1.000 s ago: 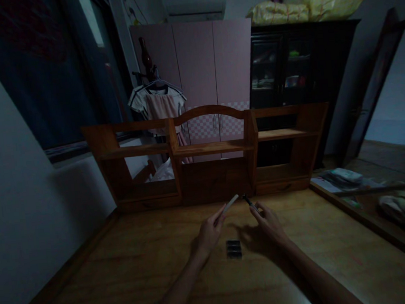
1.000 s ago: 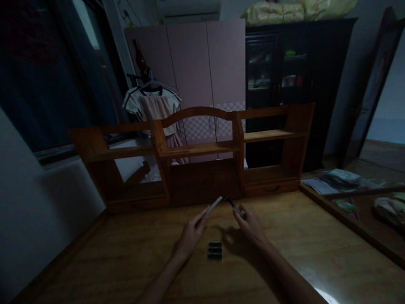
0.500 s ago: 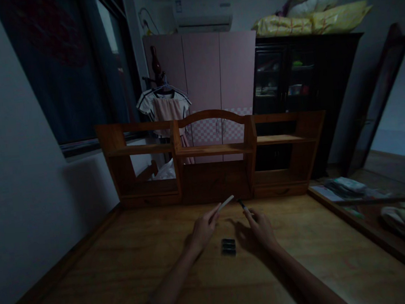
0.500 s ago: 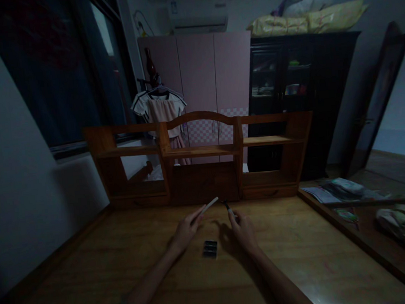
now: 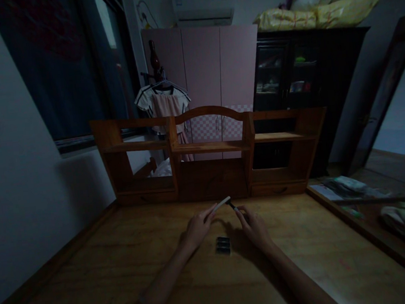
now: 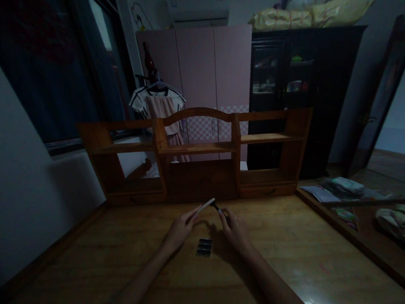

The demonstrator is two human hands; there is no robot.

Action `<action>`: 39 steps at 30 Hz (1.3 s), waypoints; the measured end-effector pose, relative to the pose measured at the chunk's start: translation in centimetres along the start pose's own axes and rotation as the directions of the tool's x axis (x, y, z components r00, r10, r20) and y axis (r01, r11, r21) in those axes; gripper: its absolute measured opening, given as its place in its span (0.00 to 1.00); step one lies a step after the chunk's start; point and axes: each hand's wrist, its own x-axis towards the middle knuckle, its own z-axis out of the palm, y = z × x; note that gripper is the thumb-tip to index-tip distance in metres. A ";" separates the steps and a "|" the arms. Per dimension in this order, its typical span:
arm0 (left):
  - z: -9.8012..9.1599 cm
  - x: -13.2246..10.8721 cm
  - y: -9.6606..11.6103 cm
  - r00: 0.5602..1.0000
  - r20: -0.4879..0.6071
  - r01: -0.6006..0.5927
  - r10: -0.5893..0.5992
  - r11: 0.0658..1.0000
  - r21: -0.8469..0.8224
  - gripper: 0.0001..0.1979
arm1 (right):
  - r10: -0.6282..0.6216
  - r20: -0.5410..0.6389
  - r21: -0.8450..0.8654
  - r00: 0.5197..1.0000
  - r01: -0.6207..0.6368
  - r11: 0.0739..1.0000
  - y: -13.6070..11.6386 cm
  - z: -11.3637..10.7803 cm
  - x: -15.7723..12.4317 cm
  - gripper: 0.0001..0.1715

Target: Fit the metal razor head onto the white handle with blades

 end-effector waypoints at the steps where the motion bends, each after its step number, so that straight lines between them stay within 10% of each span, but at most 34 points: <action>1: 0.0 0.0 -0.1 1.000 -0.006 0.000 0.000 1.000 0.008 0.18 | -0.002 -0.001 -0.004 1.000 0.002 1.000 -0.1 -0.1 0.0 0.21; 39: -0.2 0.0 0.1 0.993 -0.062 -0.090 0.098 0.989 0.120 0.19 | 0.013 -0.113 -0.029 0.993 -0.016 0.999 -0.3 -1.1 0.1 0.22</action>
